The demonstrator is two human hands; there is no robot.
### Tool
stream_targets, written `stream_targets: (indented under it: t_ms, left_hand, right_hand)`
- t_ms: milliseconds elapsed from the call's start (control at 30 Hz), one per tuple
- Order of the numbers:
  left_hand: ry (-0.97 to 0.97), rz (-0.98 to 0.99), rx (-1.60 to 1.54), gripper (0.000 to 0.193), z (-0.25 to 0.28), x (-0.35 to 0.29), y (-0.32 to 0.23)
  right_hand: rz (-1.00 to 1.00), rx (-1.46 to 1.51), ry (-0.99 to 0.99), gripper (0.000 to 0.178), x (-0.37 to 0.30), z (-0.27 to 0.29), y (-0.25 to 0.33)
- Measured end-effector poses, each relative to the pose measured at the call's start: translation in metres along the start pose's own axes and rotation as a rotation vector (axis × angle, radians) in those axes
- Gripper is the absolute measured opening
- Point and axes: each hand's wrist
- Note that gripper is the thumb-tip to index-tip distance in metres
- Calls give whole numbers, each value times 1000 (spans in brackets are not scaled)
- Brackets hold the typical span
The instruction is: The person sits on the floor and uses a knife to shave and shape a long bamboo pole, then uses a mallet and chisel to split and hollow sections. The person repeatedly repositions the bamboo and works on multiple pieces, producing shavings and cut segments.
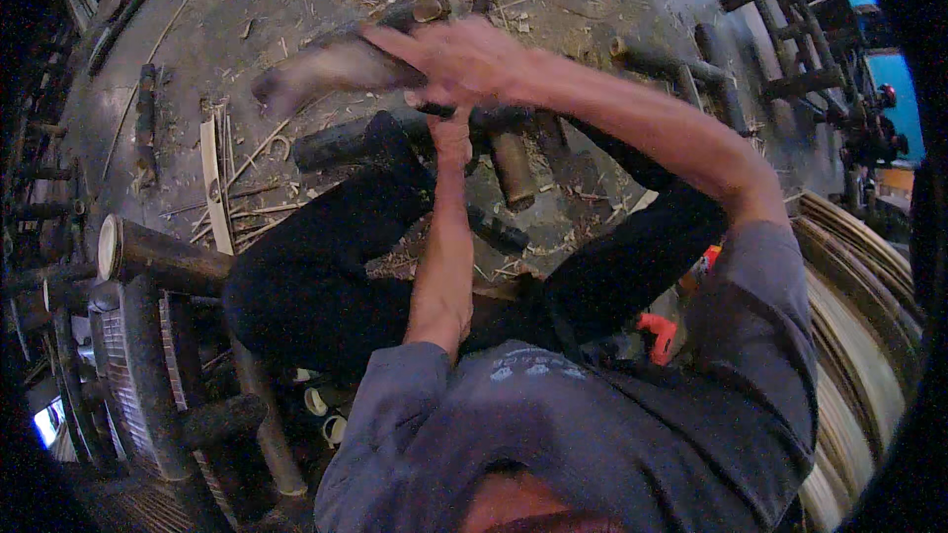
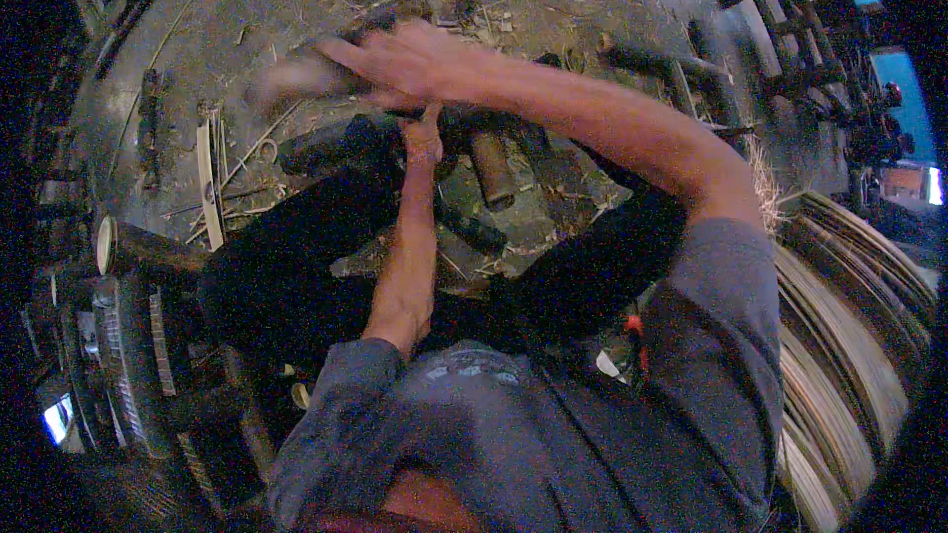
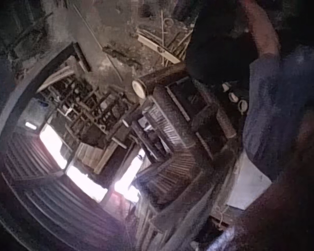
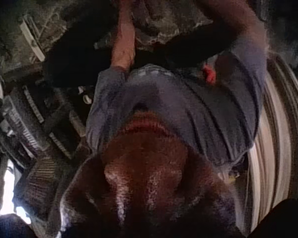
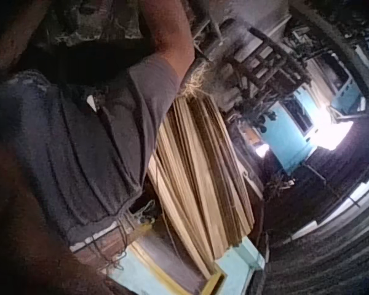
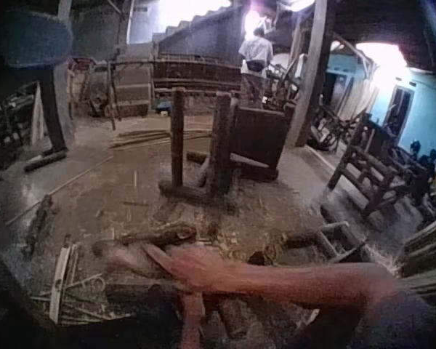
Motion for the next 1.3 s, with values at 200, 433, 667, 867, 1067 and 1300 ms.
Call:
stream_targets:
  t_ms: [200, 433, 667, 867, 1067, 1300]
  left_hand:
    - [-37, -128, 0, 30, 4, -7, -9]
    - [92, -209, -22, 38, -8, -12, 17]
    - [-23, 70, -15, 63, 11, 10, 18]
    - [25, 118, -49, 67, 4, 26, 13]
    - [-14, 106, 37, 50, 9, 3, 1]
    - [81, -42, 198, 49, 17, 9, 20]
  right_hand:
    - [297, 265, -912, 68, 81, 50, 39]
    - [-170, -29, 210, 71, -17, -6, -22]
    - [209, 169, -838, 76, 73, 38, 22]
    - [-173, 66, 225, 74, -33, -35, -22]
    - [145, 20, -750, 69, 78, 51, 21]
    - [-335, 79, 335, 86, -79, -61, -9]
Point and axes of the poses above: each hand's wrist, its own x-axis towards the middle knuckle, its own z-axis out of the back of the hand, y = z × x, and after that the axes turned 12 degrees about z, right-handed
